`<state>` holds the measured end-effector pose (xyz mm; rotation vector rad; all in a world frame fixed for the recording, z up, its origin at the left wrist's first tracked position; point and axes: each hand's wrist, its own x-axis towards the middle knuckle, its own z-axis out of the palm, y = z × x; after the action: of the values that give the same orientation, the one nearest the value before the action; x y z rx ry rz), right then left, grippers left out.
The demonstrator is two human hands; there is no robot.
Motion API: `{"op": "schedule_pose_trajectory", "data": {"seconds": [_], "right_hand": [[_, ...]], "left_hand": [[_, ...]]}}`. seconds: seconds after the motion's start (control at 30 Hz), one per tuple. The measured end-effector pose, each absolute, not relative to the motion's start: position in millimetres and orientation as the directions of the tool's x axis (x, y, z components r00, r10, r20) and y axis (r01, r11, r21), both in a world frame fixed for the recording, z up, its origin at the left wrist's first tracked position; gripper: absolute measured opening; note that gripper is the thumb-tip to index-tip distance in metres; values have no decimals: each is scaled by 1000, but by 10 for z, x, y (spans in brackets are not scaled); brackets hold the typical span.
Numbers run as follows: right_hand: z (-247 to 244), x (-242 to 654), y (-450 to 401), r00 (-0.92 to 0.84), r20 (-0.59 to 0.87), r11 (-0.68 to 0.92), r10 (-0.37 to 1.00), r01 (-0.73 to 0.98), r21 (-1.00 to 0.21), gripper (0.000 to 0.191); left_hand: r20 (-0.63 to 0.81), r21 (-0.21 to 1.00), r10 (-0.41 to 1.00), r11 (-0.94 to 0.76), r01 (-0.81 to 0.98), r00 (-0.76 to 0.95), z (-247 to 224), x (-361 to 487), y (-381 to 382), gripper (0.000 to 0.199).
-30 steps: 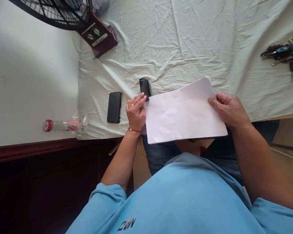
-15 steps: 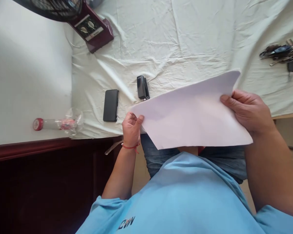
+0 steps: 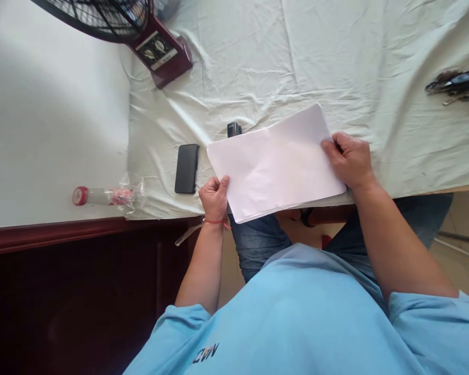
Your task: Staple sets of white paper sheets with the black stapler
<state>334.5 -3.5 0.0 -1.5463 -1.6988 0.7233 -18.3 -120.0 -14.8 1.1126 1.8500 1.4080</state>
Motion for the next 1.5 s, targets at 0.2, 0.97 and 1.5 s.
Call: {"op": "schedule_pose_trajectory", "data": {"seconds": [0.2,0.97,1.5], "right_hand": [[-42,3411,-11,43,132,86,990,558,-825,34],[16,3389,-9,51,154,101,987,550,-829,52],[-14,3401,4,59,158,104,986,526,-844,57]], "left_hand": [[-40,991,926,86,107,-375,-90,-201,-1246,55],[34,927,936,101,361,-350,-32,-197,-1248,75],[-42,963,943,127,238,-329,-42,-228,-1281,60]]}}
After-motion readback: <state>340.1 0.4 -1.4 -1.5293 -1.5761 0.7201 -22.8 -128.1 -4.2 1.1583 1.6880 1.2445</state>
